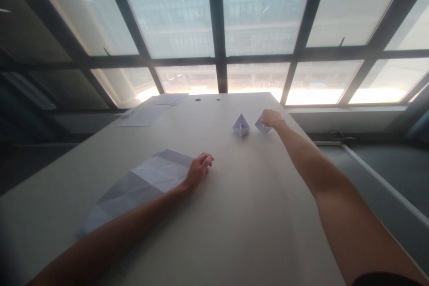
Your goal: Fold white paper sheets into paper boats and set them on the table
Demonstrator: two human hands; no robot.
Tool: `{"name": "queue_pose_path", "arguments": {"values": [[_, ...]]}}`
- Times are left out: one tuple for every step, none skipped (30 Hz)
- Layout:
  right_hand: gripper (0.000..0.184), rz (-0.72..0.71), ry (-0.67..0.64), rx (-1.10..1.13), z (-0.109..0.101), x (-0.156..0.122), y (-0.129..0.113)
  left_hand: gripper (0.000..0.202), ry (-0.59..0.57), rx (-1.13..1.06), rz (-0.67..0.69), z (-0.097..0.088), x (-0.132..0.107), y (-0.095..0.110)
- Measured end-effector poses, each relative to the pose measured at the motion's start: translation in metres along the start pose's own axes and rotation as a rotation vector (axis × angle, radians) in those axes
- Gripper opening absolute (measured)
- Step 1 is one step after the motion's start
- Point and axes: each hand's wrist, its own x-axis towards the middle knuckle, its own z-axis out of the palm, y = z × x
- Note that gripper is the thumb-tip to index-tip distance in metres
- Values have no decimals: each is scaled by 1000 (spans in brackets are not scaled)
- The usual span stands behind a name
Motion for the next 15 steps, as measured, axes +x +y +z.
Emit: {"name": "queue_pose_path", "arguments": {"values": [[29,-11,-12,1,3,2,-1,33,-5,-3,-2,0,0,1],[29,-20,-24,3,6,4,-3,33,-10,-13,-5,0,-1,1],[29,-24,-35,5,8,5,-4,33,-12,-26,-7,0,-1,2],[30,-25,-44,7,10,6,-5,33,-14,-41,-10,0,-2,3],[30,-23,-49,8,12,7,-6,32,-13,-55,-11,1,-2,3],[31,-20,-52,8,13,8,-7,32,-12,-65,-13,1,-3,3],[31,-18,-53,7,14,9,-7,32,-11,-70,-14,1,-3,3],[31,-21,-54,5,14,10,-8,32,-10,-70,-13,1,-3,4],[32,-25,-54,2,14,10,-7,32,-9,-68,-12,1,-3,3],[33,-31,-51,-2,14,10,-7,32,-8,-65,-10,1,-3,3],[33,-37,-46,-7,12,10,-7,31,-7,-62,-8,1,-3,3],[34,-41,-38,-9,11,9,-6,31,-6,-60,-5,1,-3,2],[34,-44,-29,-11,9,8,-5,31,-4,-58,-2,1,-2,1],[35,-47,-17,-12,7,6,-3,31,-3,-57,2,1,-1,-1],[35,-50,-4,-12,5,5,-2,30,-1,-55,5,1,0,-2]]}}
